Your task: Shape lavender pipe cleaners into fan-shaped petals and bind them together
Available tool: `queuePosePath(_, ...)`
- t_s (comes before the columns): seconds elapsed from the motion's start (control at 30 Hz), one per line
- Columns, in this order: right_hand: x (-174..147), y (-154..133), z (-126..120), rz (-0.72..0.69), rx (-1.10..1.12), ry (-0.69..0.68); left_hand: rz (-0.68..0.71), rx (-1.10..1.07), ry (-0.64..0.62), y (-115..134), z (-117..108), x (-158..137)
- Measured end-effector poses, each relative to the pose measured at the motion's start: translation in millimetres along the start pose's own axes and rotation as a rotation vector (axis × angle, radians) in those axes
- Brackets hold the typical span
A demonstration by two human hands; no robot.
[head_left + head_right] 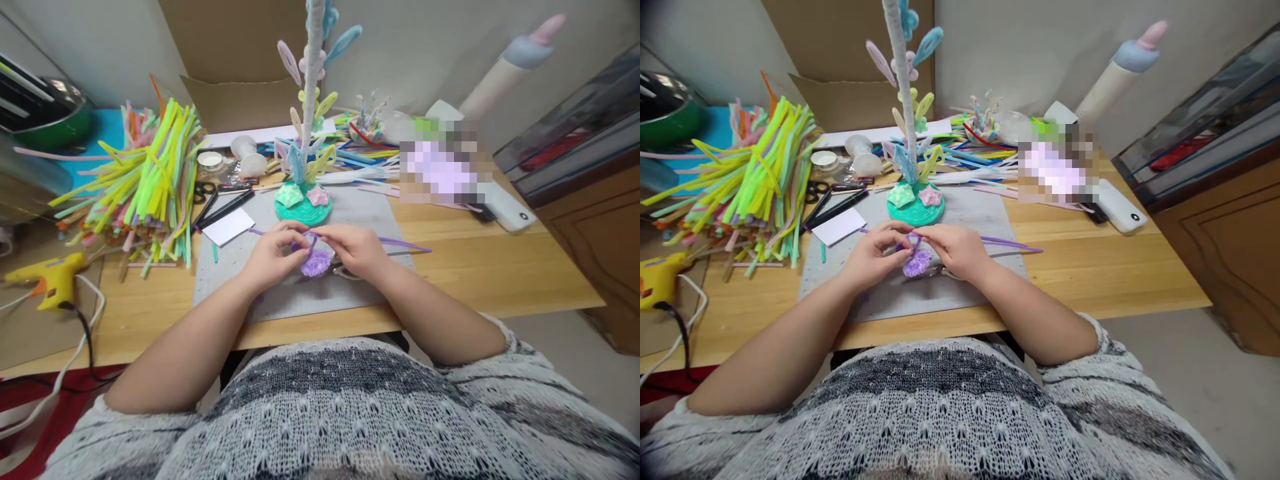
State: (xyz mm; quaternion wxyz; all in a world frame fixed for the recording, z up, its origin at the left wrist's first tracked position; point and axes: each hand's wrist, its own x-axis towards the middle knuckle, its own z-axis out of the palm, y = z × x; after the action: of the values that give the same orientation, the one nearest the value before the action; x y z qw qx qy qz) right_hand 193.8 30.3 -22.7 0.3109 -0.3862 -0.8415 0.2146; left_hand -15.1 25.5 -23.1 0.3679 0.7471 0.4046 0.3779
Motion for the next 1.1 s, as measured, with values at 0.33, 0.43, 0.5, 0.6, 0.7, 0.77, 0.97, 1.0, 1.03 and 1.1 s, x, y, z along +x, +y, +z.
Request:
queuePosePath(0.33, 4, -9, 17, 0.465, 0.780, 0.024, 0.032, -0.070, 0.021, 0, 7, -2)
queuePosePath(0.43, 4, -13, 18, 0.511, 1.001, -0.042, 0.049, -0.129, 0.012, 3, 10, -3)
queuePosePath(0.5, 4, -16, 18, 0.526, 1.066, -0.032, 0.072, -0.106, 0.030, 4, 13, -4)
queuePosePath(0.6, 4, -19, 21, 0.531, 1.060, 0.029, 0.148, 0.022, 0.077, 6, 16, -7)
queuePosePath(0.7, 3, -21, 24, 0.521, 1.032, 0.097, 0.201, 0.148, 0.165, 6, 17, -9)
queuePosePath(0.77, 4, -22, 24, 0.531, 1.018, 0.137, 0.198, 0.182, 0.222, 6, 18, -10)
queuePosePath(0.97, 5, -23, 20, 0.603, 0.984, 0.073, 0.171, 0.156, 0.259, 6, 17, -10)
queuePosePath(1.0, 5, -23, 20, 0.610, 0.987, 0.026, 0.183, 0.166, 0.260, 7, 17, -10)
queuePosePath(1.03, 5, -23, 20, 0.613, 0.996, -0.009, 0.192, 0.173, 0.260, 7, 17, -10)
queuePosePath(1.1, 4, -24, 20, 0.614, 1.028, -0.021, 0.201, 0.178, 0.264, 9, 16, -10)
